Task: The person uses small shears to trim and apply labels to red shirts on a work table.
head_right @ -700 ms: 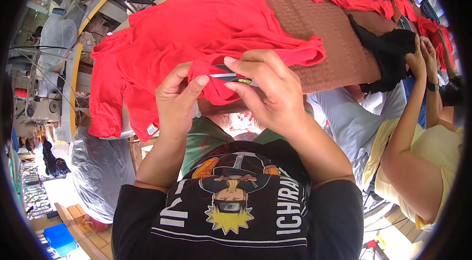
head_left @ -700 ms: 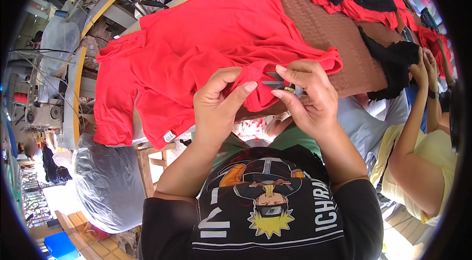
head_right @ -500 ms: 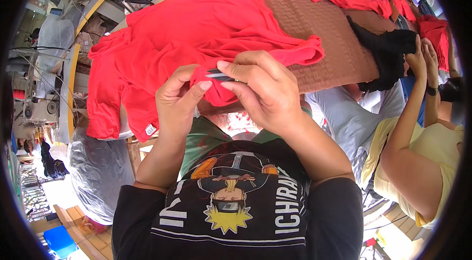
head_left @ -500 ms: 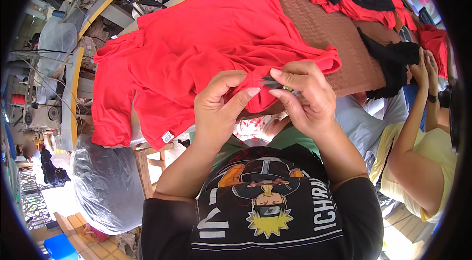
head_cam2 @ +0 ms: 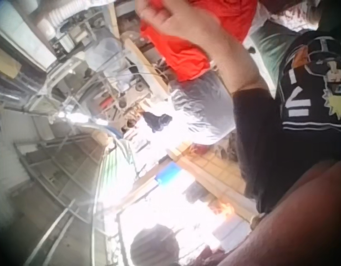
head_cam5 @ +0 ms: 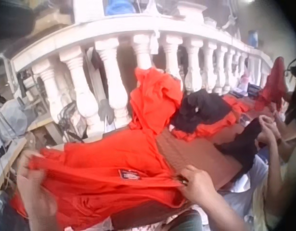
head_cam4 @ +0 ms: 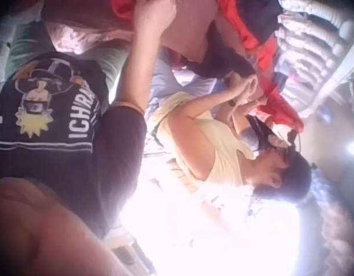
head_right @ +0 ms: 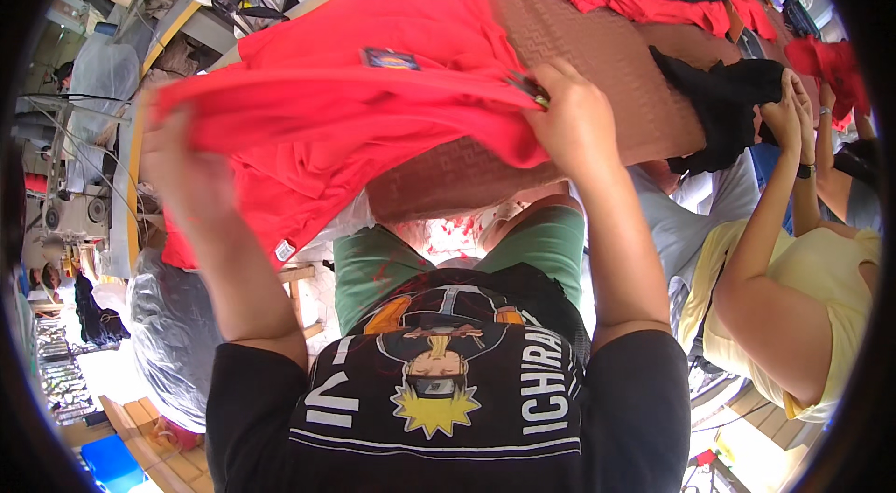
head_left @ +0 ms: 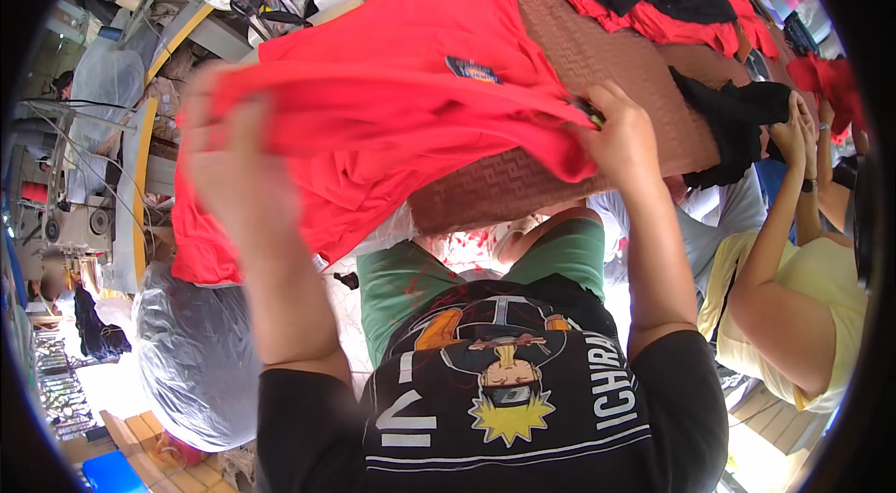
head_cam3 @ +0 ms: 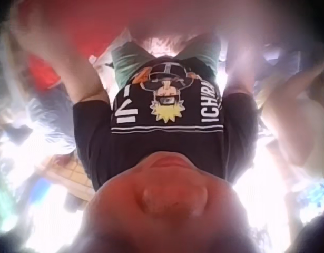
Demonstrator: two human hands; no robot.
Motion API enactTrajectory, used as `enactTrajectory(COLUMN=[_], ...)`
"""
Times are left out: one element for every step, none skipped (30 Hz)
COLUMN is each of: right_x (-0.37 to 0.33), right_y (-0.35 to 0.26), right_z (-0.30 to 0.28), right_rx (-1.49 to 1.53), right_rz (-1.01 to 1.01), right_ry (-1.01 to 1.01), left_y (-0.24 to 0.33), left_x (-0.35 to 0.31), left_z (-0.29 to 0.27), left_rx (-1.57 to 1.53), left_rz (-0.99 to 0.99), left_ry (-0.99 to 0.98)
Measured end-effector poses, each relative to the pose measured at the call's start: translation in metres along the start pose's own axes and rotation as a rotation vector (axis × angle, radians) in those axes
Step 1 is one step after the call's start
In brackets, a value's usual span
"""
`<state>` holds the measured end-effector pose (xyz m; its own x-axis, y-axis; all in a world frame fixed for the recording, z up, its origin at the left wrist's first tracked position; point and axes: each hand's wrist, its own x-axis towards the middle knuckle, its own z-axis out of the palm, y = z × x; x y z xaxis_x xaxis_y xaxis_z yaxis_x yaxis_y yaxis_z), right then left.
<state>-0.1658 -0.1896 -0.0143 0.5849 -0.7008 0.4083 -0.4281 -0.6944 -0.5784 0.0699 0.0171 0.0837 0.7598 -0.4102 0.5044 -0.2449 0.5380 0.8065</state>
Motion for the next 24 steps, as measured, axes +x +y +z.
enactTrajectory(right_x=[0.004, 0.012, 0.021, 0.03, 0.039, 0.048, 0.06, 0.077, 0.103, 0.127, 0.146, 0.16, 0.169, 0.174, 0.166, 0.155, 0.145, 0.134, 0.114, 0.102, 0.09, 0.076, 0.07, 0.067], right_y=[0.002, -0.002, -0.015, -0.028, -0.037, -0.039, -0.044, -0.048, -0.042, -0.034, -0.039, -0.048, -0.061, -0.074, -0.093, -0.091, -0.081, -0.07, -0.061, -0.044, -0.036, -0.035, -0.025, -0.015], right_z=[-0.011, -0.02, -0.034, -0.051, -0.064, -0.074, -0.075, -0.076, -0.075, -0.067, -0.069, -0.084, -0.098, -0.115, -0.118, -0.123, -0.132, -0.136, -0.146, -0.127, -0.118, -0.125, -0.117, -0.105], right_rx=[0.092, 0.183, 0.377, 0.572, 0.725, 0.652, 0.49, 0.326, 0.077, -0.154, -0.34, -0.539, -0.404, -0.286, -0.362, -0.353, -0.353, -0.337, -0.172, 0.054, 0.252, 0.34, 0.368, 0.396], right_rz=[0.016, 0.025, 0.064, 0.105, 0.126, 0.093, 0.03, -0.031, -0.101, -0.165, -0.245, -0.312, -0.218, -0.111, -0.039, -0.146, -0.251, -0.358, -0.301, -0.271, -0.227, -0.102, -0.028, 0.027], right_ry=[-0.057, -0.117, -0.146, -0.174, -0.18, -0.158, -0.196, -0.231, -0.311, -0.4, -0.099, 0.221, 0.263, 0.291, 0.164, -0.018, -0.19, -0.371, -0.42, -0.504, -0.569, -0.621, -0.618, -0.601], left_y=[0.023, 0.041, 0.052, 0.059, 0.062, 0.054, 0.045, 0.035, 0.023, 0.026, 0.029, 0.03, 0.038, 0.045, 0.053, 0.054, 0.04, 0.019, -0.008, -0.019, -0.018, -0.012, -0.006, 0.006], left_x=[0.019, 0.035, 0.046, 0.058, 0.069, 0.077, 0.086, 0.103, 0.13, 0.145, 0.162, 0.173, 0.168, 0.151, 0.132, 0.109, 0.085, 0.059, 0.03, -0.005, -0.033, -0.05, -0.069, -0.091], left_z=[-0.011, -0.023, -0.028, -0.03, -0.03, -0.028, -0.026, -0.024, -0.03, -0.035, -0.039, -0.037, -0.032, -0.02, -0.018, -0.025, -0.035, -0.049, -0.046, -0.041, -0.026, 0.002, 0.028, 0.05], left_rx=[0.015, 0.032, 0.073, 0.114, 0.157, 0.313, 0.472, 0.808, 0.894, 0.872, 0.829, 0.76, 0.756, 0.738, 0.745, 0.818, 0.875, 0.911, 0.824, 0.901, 0.819, 0.712, 0.406, 0.22], left_rz=[0.087, 0.178, 0.178, 0.178, 0.178, 0.202, 0.225, 0.417, 0.419, 0.406, 0.417, 0.433, 0.53, 0.606, 0.681, 0.604, 0.531, 0.587, 0.413, 0.324, 0.261, 0.231, 0.237, 0.401], left_ry=[-0.035, -0.067, -0.053, -0.044, -0.033, -0.007, 0.024, -0.081, -0.23, -0.176, -0.109, -0.046, 0.016, 0.07, 0.123, 0.098, 0.073, -0.021, -0.19, -0.345, -0.561, -0.896, -1.144, -1.294])
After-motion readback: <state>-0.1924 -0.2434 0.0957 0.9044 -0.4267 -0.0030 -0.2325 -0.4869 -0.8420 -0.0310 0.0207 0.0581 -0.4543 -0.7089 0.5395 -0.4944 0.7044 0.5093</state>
